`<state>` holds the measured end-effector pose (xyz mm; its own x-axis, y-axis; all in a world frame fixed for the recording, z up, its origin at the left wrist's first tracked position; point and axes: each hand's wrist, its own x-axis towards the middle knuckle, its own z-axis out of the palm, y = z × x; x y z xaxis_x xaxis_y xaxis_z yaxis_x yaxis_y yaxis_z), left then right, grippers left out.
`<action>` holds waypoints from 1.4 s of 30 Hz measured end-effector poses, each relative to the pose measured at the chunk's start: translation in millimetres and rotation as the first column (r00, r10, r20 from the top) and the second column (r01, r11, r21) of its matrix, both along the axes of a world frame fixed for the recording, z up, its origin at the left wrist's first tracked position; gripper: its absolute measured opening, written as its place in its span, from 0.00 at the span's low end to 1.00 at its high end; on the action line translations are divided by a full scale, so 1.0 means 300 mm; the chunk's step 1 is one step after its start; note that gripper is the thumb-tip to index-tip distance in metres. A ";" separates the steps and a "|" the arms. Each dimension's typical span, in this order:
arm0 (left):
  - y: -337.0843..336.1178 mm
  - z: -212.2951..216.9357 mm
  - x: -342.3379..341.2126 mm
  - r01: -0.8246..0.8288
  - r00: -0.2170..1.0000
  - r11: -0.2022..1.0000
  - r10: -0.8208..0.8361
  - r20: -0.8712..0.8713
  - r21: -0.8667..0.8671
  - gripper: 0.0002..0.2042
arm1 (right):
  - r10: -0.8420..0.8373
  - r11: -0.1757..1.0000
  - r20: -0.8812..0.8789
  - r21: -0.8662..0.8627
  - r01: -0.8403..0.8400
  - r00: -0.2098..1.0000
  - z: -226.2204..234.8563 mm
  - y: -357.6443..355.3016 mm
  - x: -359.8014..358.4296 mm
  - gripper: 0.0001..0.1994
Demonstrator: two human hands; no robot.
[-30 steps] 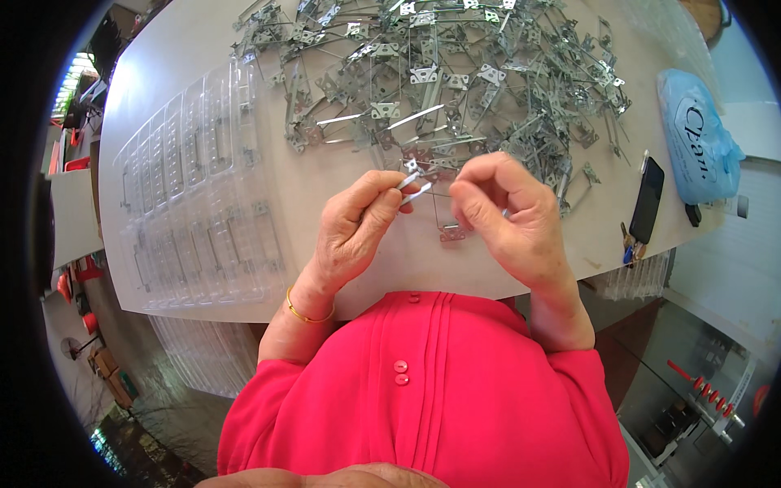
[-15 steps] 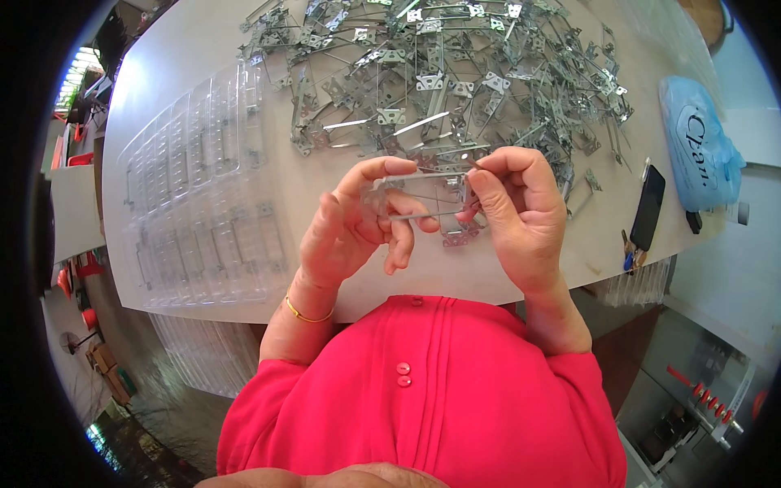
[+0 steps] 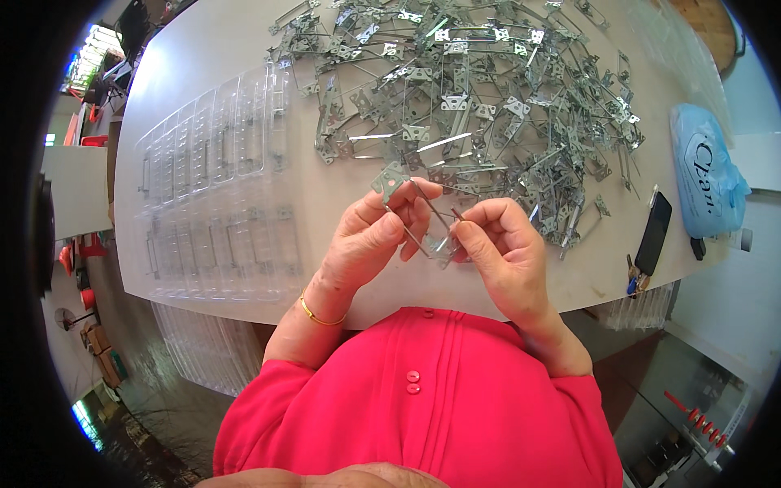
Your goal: The person assembles metal bracket components and pins by hand, then places the assembled pieces into a plastic tray.
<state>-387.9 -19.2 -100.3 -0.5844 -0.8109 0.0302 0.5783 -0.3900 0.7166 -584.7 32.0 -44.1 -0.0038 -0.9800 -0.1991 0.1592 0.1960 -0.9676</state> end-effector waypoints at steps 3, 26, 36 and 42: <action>0.005 0.024 -0.019 -0.100 0.994 0.995 0.100 -0.045 -0.002 0.23 | -0.042 0.996 -0.145 -0.078 0.031 0.988 -0.005 -0.003 -0.026 0.06; 0.001 0.067 -0.005 0.109 0.952 0.994 -0.110 0.286 0.020 0.25 | 0.093 0.996 -0.095 0.000 -0.093 0.991 0.081 -0.049 0.012 0.03; 0.000 0.084 0.006 0.132 0.927 0.991 -0.117 0.355 -0.017 0.23 | 0.107 0.994 -0.091 -0.010 -0.108 0.990 0.099 -0.040 -0.001 0.03; 0.002 0.076 0.010 0.120 0.919 0.993 -0.116 0.376 0.013 0.23 | 0.115 0.993 -0.125 0.005 -0.115 0.986 0.112 -0.031 -0.015 0.02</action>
<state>-384.9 -18.5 -77.4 -0.6459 -0.7363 -0.2019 0.2163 -0.4301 0.8765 -589.0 22.6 -10.4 0.0843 -0.9758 -0.2019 0.0140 0.2038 -0.9789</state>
